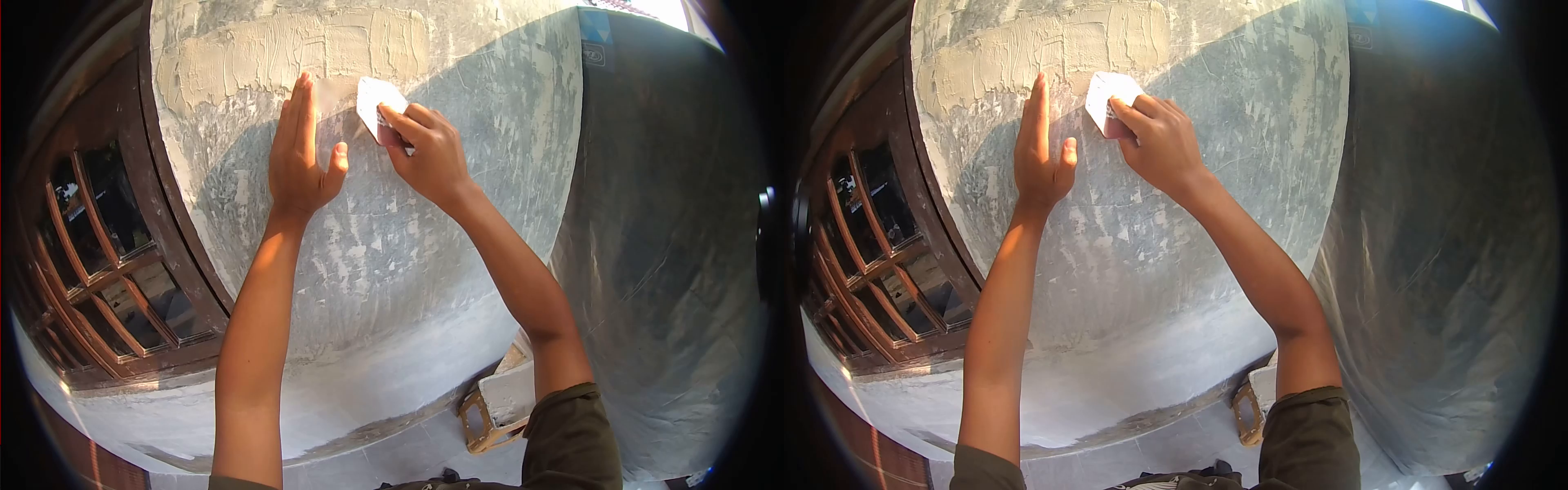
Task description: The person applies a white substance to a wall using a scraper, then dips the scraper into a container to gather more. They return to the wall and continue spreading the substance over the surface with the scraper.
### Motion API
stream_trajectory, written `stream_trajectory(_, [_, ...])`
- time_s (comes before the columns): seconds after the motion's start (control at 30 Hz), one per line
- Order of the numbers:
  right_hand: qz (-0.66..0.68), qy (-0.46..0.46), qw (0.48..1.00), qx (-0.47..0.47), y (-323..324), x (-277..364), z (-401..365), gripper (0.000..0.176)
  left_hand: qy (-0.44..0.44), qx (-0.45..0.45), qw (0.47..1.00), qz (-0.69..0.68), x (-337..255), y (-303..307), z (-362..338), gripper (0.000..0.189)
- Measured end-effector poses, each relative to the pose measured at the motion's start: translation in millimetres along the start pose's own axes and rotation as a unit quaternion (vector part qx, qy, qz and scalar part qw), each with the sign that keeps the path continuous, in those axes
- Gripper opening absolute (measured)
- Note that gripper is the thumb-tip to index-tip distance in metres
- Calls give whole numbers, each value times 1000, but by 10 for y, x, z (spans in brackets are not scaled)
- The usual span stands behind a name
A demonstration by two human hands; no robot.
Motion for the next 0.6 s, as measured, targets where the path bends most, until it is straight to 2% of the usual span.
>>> stream_trajectory(0.07, [22, 28, 998, -53, -4, -58, 242, 30, -12, 0, 1000, 5, 4, -1, -23, 78])
stream_trajectory(0.2, [-47, 35, 995, -80, -122, -549, 688, 35, -13, 9, 1000, 22, -3, -6, -21, 77])
stream_trajectory(0.3, [-110, 76, 987, -90, -192, -737, 716, 33, 3, 5, 1000, 5, -11, 2, -15, 77])
stream_trajectory(0.4, [-125, 102, 985, -54, -227, -756, 631, 35, 1, 2, 1000, 3, -15, -1, -11, 77])
stream_trajectory(0.6, [-137, 66, 988, 11, -137, -559, 193, 45, -4, 1, 1000, 5, -28, 4, -1, 79])
Point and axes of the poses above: each hand's wrist, its own z-axis towards the middle knuckle, its own y-axis out of the back of the hand, x = y × z, the point moved 4 cm from there along z, towards the middle knuckle, and after that the axes turned 13 degrees about -x, right-handed, at the moved point
